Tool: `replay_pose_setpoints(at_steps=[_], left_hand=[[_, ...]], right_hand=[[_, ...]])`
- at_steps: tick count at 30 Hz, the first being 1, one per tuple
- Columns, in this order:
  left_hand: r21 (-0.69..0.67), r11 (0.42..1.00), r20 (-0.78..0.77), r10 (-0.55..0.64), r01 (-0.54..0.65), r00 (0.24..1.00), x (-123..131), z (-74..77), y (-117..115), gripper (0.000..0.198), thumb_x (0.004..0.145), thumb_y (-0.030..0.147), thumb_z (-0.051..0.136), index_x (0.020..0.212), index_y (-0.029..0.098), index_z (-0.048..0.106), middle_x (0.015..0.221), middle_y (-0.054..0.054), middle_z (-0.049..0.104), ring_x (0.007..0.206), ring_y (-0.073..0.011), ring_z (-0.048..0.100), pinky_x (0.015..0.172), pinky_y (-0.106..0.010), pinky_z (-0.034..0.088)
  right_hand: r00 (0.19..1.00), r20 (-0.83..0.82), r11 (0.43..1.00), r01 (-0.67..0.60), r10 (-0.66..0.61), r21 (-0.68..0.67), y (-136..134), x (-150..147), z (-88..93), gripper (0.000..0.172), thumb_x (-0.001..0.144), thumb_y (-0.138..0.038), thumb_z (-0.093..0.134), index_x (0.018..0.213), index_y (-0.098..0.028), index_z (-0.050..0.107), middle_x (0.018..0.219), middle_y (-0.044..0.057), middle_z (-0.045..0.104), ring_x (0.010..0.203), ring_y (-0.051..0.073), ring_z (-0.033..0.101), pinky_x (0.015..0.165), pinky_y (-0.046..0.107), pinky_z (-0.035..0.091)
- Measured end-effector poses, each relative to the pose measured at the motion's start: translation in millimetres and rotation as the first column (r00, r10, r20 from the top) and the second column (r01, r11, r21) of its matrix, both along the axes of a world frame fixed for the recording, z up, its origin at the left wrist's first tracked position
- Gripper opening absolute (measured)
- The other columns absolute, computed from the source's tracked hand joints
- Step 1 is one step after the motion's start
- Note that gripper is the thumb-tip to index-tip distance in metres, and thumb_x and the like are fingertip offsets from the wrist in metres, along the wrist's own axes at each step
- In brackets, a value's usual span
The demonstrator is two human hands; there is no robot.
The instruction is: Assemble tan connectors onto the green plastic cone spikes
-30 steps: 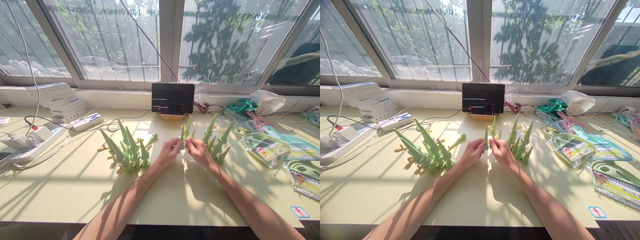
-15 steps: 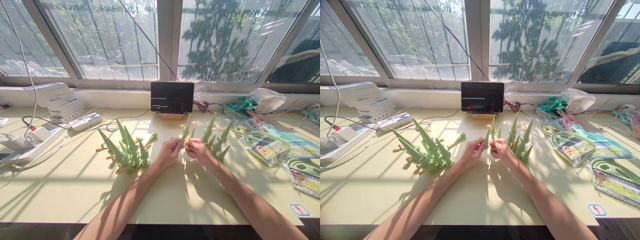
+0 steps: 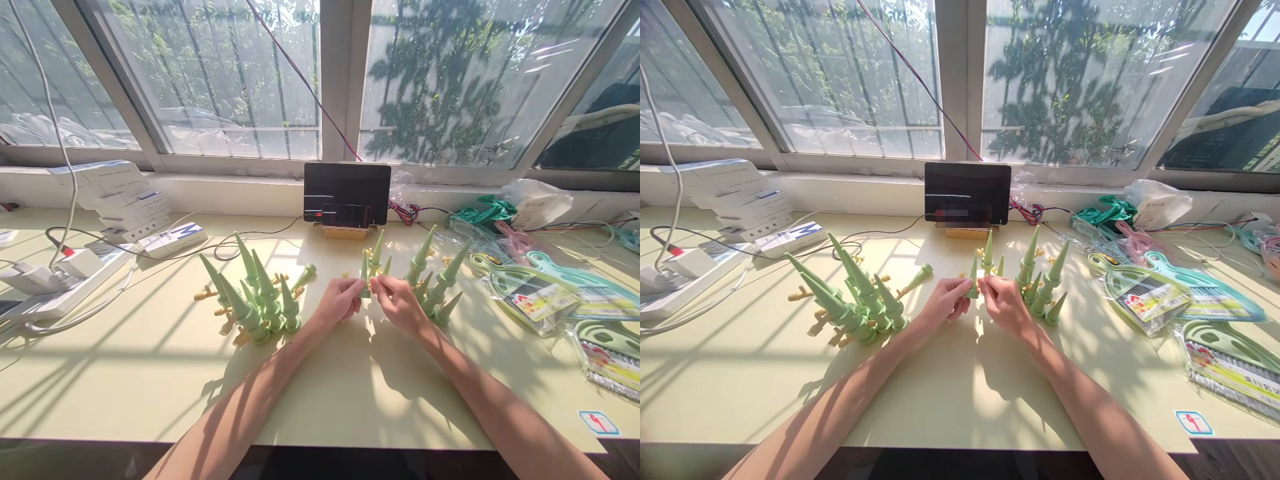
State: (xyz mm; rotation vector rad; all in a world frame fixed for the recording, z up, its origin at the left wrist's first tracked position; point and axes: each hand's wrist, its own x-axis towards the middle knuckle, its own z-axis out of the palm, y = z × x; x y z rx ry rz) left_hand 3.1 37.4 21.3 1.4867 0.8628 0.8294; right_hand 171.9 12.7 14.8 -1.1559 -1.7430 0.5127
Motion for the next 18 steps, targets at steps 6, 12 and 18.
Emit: replay_pose_setpoints(at_steps=[6,12,18], left_hand=[[0.036,0.999,0.029,-0.001,0.000,1.000,0,-3.4,2,0.044,0.090,0.056,0.054,0.079,0.014,0.064,0.053,0.003,0.053,0.033,-0.0047,0.035,0.037,-0.021,0.025],[0.129,0.992,0.044,-0.009,0.004,0.999,1,-11.8,5,0.044,0.093,0.056,0.052,0.085,0.015,0.065,0.058,0.004,0.052,0.036,-0.0047,0.038,0.040,-0.022,0.031],[0.273,0.961,-0.001,0.041,-0.039,0.999,2,-17.1,5,0.042,0.095,0.054,0.051,0.096,0.016,0.069,0.054,0.007,0.042,0.040,-0.0055,0.036,0.051,-0.024,0.040]], right_hand=[[0.997,0.075,0.996,0.022,-0.028,0.088,0,0,0.1,0.038,0.099,-0.037,0.043,0.065,-0.021,0.042,0.058,-0.003,0.041,0.053,0.012,0.033,0.053,0.027,0.030],[0.987,-0.161,0.991,-0.006,-0.016,-0.133,1,-2,-2.7,0.044,0.097,-0.048,0.050,0.062,-0.021,0.044,0.054,-0.004,0.038,0.051,0.012,0.033,0.050,0.029,0.027],[0.812,-0.583,0.878,-0.265,-0.020,-0.399,5,-7,-4.5,0.051,0.085,-0.060,0.064,0.057,-0.022,0.043,0.048,-0.010,0.018,0.041,0.007,0.017,0.042,0.026,0.012]])
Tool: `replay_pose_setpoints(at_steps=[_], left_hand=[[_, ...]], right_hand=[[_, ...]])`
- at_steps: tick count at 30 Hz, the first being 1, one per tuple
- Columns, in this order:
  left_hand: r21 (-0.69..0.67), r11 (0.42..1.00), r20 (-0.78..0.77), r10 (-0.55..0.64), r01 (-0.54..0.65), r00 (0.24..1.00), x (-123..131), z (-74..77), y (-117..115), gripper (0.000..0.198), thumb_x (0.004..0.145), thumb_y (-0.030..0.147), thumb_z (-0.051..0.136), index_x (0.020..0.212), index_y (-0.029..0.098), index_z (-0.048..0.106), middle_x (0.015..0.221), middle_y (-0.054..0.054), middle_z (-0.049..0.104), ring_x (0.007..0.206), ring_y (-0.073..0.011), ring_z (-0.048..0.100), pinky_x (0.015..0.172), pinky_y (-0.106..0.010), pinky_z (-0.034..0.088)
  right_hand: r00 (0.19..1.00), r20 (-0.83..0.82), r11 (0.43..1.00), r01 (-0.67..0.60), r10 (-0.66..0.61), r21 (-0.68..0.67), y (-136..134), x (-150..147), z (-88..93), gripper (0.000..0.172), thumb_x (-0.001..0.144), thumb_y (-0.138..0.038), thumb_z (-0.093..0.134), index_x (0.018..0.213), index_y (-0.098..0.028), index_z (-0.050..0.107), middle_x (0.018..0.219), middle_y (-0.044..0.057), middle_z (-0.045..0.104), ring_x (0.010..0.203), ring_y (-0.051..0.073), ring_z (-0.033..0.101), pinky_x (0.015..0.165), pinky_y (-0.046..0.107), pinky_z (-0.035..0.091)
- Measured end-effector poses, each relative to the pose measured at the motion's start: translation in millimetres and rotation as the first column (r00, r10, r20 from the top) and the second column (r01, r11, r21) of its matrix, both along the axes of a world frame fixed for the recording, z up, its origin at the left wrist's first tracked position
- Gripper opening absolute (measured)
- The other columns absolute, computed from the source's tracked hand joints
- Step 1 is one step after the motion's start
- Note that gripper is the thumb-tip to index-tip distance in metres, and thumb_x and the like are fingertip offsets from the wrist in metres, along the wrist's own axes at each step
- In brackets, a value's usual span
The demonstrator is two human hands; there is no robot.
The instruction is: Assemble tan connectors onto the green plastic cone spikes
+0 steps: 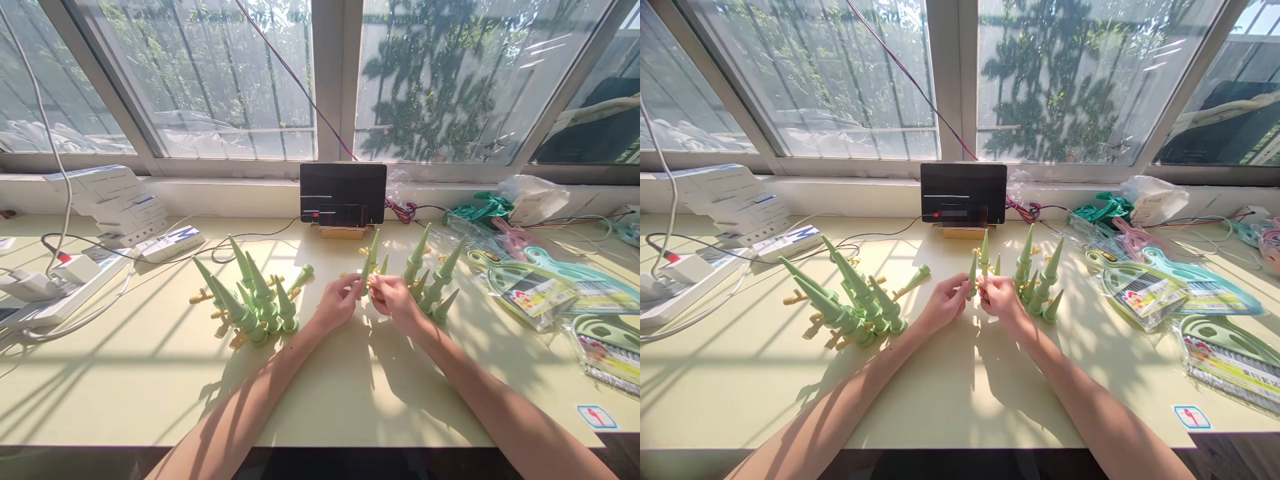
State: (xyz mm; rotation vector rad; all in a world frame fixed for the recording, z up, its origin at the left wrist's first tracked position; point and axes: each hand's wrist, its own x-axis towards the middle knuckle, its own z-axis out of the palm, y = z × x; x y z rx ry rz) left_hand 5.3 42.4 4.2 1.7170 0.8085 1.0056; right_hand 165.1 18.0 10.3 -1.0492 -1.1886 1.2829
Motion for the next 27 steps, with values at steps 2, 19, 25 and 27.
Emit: replay_pose_setpoints(at_steps=[2,19,25,27], left_hand=[[0.048,0.999,-0.030,0.017,-0.016,0.999,0,-0.9,0,0.042,0.095,0.054,0.051,0.101,0.017,0.070,0.052,0.007,0.039,0.041,-0.0066,0.035,0.049,-0.023,0.038],[-0.378,0.923,-0.004,-0.083,0.076,0.997,-3,15.6,-3,0.046,0.089,0.059,0.054,0.077,0.015,0.061,0.053,0.002,0.052,0.032,-0.0041,0.031,0.035,-0.020,0.014],[-0.335,0.936,0.045,-0.094,0.104,0.995,-3,13.0,-1,0.048,0.088,0.061,0.056,0.082,0.015,0.063,0.055,0.001,0.055,0.033,-0.0040,0.033,0.037,-0.022,0.017],[-0.296,0.951,0.038,-0.077,0.085,0.996,-2,12.2,-2,0.047,0.089,0.061,0.056,0.083,0.015,0.063,0.055,0.002,0.054,0.033,-0.0042,0.034,0.037,-0.022,0.022]], right_hand=[[0.995,-0.092,0.997,-0.040,0.034,-0.061,0,0,0.7,0.050,0.080,-0.059,0.070,0.057,-0.022,0.046,0.047,-0.011,0.016,0.039,0.006,0.016,0.042,0.026,0.010],[0.831,0.490,0.906,0.040,-0.264,0.421,-5,2,1.6,0.042,0.097,-0.046,0.047,0.062,-0.023,0.041,0.054,-0.003,0.037,0.051,0.014,0.033,0.051,0.030,0.029],[0.781,0.540,0.875,0.015,-0.313,0.485,-8,3,6.7,0.040,0.098,-0.040,0.043,0.063,-0.024,0.037,0.055,-0.002,0.036,0.052,0.015,0.031,0.053,0.032,0.029],[0.797,0.522,0.888,0.037,-0.302,0.457,-8,2,5.3,0.042,0.099,-0.045,0.043,0.062,-0.024,0.036,0.055,-0.002,0.035,0.053,0.015,0.030,0.052,0.031,0.028]])
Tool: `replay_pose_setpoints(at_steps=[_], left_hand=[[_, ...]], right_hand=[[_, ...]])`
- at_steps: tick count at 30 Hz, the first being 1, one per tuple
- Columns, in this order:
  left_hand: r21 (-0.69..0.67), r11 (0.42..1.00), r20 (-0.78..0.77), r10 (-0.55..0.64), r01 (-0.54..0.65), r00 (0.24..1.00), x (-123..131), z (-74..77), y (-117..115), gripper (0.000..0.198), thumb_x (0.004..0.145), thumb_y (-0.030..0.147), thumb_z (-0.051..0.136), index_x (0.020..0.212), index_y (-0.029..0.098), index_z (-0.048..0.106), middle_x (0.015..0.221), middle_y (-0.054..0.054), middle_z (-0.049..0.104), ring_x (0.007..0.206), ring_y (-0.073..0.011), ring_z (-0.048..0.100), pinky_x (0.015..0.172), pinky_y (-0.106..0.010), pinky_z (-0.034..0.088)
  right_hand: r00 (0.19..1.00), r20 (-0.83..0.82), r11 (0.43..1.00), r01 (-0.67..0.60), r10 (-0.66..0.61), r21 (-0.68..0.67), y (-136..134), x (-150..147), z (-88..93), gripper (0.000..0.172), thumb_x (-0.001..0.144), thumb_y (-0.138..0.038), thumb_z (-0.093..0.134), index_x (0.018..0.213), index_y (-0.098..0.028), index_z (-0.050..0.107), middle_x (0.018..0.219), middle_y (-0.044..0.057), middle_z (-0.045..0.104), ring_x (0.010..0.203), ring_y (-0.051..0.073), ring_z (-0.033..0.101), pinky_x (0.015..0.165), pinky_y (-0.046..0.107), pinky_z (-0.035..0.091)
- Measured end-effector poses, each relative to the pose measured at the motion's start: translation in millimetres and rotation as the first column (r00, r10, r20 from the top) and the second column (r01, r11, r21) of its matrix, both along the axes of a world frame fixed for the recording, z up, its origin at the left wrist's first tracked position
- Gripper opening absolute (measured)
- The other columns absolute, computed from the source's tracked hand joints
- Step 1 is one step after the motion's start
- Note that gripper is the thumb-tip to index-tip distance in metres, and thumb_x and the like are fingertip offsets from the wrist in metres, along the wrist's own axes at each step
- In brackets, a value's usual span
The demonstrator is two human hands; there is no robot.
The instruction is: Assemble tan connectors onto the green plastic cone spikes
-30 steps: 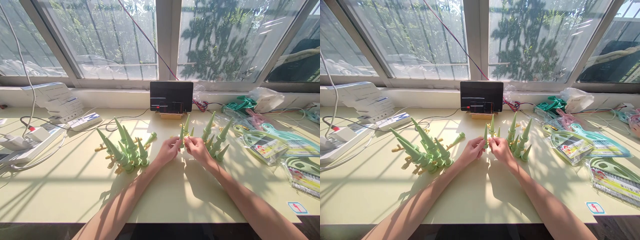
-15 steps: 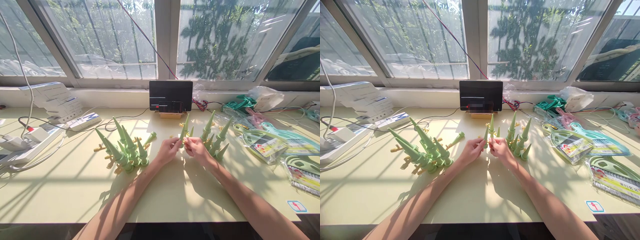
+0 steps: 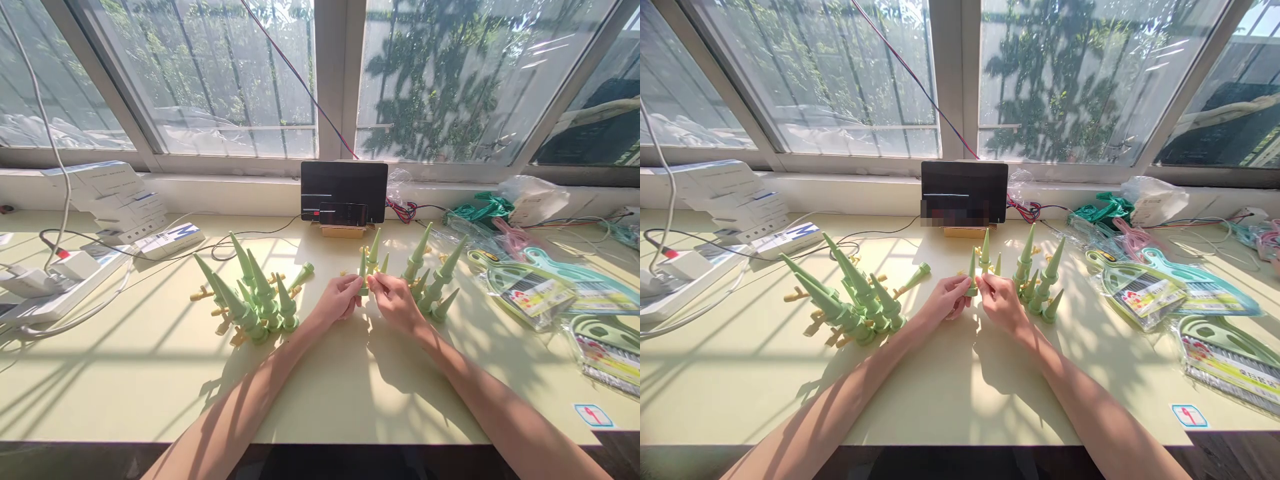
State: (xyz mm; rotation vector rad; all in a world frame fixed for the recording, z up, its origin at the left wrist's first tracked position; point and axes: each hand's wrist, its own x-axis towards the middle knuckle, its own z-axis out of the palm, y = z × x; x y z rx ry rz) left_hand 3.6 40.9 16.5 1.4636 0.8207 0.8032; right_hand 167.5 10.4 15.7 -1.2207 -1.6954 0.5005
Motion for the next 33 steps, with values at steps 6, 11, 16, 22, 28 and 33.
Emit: replay_pose_setpoints(at_steps=[6,11,16,22,28,33], left_hand=[[0.192,0.979,-0.003,0.064,-0.062,0.998,3.9,-4.7,-2.2,0.044,0.092,0.058,0.053,0.096,0.017,0.067,0.052,0.007,0.042,0.038,-0.0050,0.034,0.047,-0.023,0.037],[0.295,0.949,-0.054,0.130,-0.109,0.990,4.7,-7.8,-2.8,0.041,0.091,0.055,0.054,0.095,0.018,0.070,0.053,0.006,0.041,0.044,-0.0071,0.033,0.051,-0.024,0.038],[0.325,0.940,-0.058,0.129,-0.103,0.990,4.5,-8.4,-1.4,0.039,0.093,0.052,0.052,0.086,0.017,0.068,0.057,0.004,0.044,0.045,-0.0063,0.034,0.051,-0.023,0.036],[0.197,0.979,-0.092,0.080,-0.061,0.993,2.2,-1.4,-1.5,0.047,0.092,0.057,0.050,0.072,0.016,0.060,0.054,0.004,0.049,0.036,-0.0056,0.038,0.041,-0.023,0.031],[-0.045,0.999,-0.037,-0.009,0.007,0.999,0.9,-0.4,-0.3,0.046,0.090,0.059,0.053,0.076,0.016,0.059,0.056,0.002,0.053,0.033,-0.0062,0.040,0.034,-0.022,0.021],[-0.093,0.995,0.009,-0.033,0.034,0.999,2.5,-0.8,1.0,0.044,0.089,0.059,0.055,0.083,0.016,0.061,0.061,0.001,0.056,0.036,-0.0066,0.044,0.036,-0.021,0.026]], right_hand=[[0.917,-0.392,0.957,-0.170,0.066,-0.236,7.6,-0.7,-6.2,0.054,0.089,-0.066,0.054,0.060,-0.023,0.037,0.055,-0.005,0.030,0.046,0.010,0.024,0.043,0.027,0.020],[0.842,-0.532,0.891,-0.309,0.094,-0.331,9.2,1.2,-4.7,0.059,0.083,-0.074,0.057,0.058,-0.024,0.039,0.052,-0.009,0.017,0.042,0.008,0.016,0.041,0.028,0.013],[0.873,-0.476,0.901,-0.287,0.106,-0.326,6.7,1.0,-0.7,0.060,0.086,-0.076,0.050,0.058,-0.025,0.037,0.052,-0.007,0.021,0.043,0.009,0.017,0.041,0.030,0.014],[0.947,-0.310,0.956,-0.168,0.088,-0.241,7.5,1.5,-5.8,0.052,0.093,-0.063,0.049,0.060,-0.024,0.038,0.053,-0.004,0.031,0.047,0.012,0.027,0.044,0.029,0.021],[1.000,-0.025,0.999,0.019,-0.020,-0.050,3.2,-0.1,-3.8,0.045,0.097,-0.046,0.045,0.060,-0.024,0.034,0.055,-0.003,0.036,0.052,0.013,0.032,0.051,0.030,0.030],[0.998,0.019,0.998,0.054,-0.055,0.023,0.5,-3.2,0.9,0.045,0.098,-0.045,0.043,0.060,-0.024,0.031,0.052,-0.005,0.031,0.049,0.012,0.030,0.050,0.028,0.028]])
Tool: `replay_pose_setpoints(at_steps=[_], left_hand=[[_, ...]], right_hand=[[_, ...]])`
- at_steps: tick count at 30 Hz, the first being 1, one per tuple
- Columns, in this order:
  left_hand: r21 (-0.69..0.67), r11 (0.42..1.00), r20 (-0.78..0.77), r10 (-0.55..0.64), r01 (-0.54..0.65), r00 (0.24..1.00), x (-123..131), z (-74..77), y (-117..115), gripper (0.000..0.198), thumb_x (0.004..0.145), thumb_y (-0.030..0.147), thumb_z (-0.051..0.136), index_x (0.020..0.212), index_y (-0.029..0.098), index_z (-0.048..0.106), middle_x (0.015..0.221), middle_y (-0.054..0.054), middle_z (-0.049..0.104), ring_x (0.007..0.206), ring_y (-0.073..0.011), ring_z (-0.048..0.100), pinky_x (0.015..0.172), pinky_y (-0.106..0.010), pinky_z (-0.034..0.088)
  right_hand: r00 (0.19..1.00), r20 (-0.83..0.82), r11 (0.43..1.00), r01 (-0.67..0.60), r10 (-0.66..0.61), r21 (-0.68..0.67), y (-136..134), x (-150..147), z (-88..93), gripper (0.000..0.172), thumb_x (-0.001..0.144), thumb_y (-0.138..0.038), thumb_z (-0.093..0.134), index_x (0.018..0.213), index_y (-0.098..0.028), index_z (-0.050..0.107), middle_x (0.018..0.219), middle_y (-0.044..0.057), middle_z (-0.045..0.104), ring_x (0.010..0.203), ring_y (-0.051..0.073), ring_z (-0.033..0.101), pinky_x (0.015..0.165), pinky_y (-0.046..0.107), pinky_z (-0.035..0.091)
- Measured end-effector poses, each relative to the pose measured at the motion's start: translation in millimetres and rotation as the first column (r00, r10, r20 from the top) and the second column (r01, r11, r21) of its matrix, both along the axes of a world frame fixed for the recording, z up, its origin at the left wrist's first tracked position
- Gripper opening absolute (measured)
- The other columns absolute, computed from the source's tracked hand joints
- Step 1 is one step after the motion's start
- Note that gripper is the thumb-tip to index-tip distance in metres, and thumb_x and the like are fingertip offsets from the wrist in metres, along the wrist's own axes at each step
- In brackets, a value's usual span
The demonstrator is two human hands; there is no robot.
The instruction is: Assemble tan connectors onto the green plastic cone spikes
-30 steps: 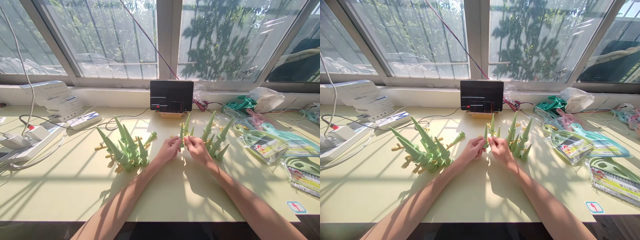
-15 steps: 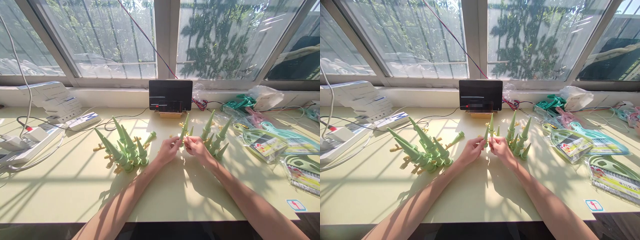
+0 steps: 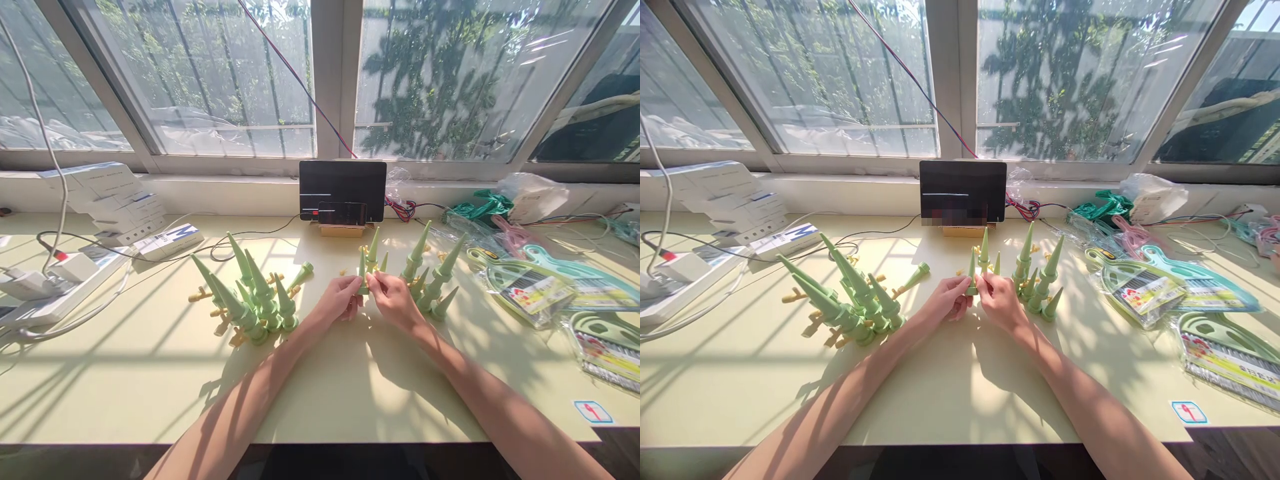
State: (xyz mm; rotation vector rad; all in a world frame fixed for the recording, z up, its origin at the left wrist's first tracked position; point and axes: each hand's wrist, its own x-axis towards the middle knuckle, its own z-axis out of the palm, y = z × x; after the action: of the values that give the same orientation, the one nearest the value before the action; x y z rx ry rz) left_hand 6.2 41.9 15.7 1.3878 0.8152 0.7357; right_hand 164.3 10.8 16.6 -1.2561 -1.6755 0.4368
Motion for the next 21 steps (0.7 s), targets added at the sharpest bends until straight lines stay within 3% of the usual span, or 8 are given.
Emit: replay_pose_setpoints(at_steps=[9,15,21], left_hand=[[0.016,0.995,0.043,-0.103,0.102,0.994,-3,7.1,3,0.044,0.091,0.058,0.055,0.082,0.015,0.061,0.068,0.000,0.058,0.043,-0.0063,0.046,0.039,-0.020,0.031],[-0.042,0.970,0.070,-0.237,0.240,0.969,-9,5.6,6,0.046,0.094,0.059,0.050,0.082,0.015,0.058,0.061,0.002,0.050,0.047,-0.0076,0.046,0.044,-0.021,0.032],[-0.067,0.956,0.071,-0.282,0.286,0.957,-10,-0.9,7,0.047,0.094,0.062,0.050,0.082,0.017,0.054,0.062,0.003,0.046,0.050,-0.0087,0.049,0.046,-0.022,0.032]], right_hand=[[0.988,0.150,0.994,-0.037,0.022,0.103,0,3,-4.9,0.038,0.097,-0.040,0.052,0.065,-0.023,0.039,0.055,-0.004,0.048,0.051,0.011,0.036,0.054,0.025,0.032],[0.972,0.234,0.989,-0.043,0.008,0.141,0,2,-2.9,0.040,0.097,-0.035,0.048,0.063,-0.023,0.033,0.055,-0.003,0.045,0.051,0.011,0.036,0.056,0.025,0.030],[0.960,0.281,0.979,-0.053,-0.005,0.196,-2,1,-0.7,0.037,0.094,-0.028,0.049,0.063,-0.022,0.031,0.057,-0.004,0.037,0.052,0.011,0.032,0.053,0.024,0.027]])
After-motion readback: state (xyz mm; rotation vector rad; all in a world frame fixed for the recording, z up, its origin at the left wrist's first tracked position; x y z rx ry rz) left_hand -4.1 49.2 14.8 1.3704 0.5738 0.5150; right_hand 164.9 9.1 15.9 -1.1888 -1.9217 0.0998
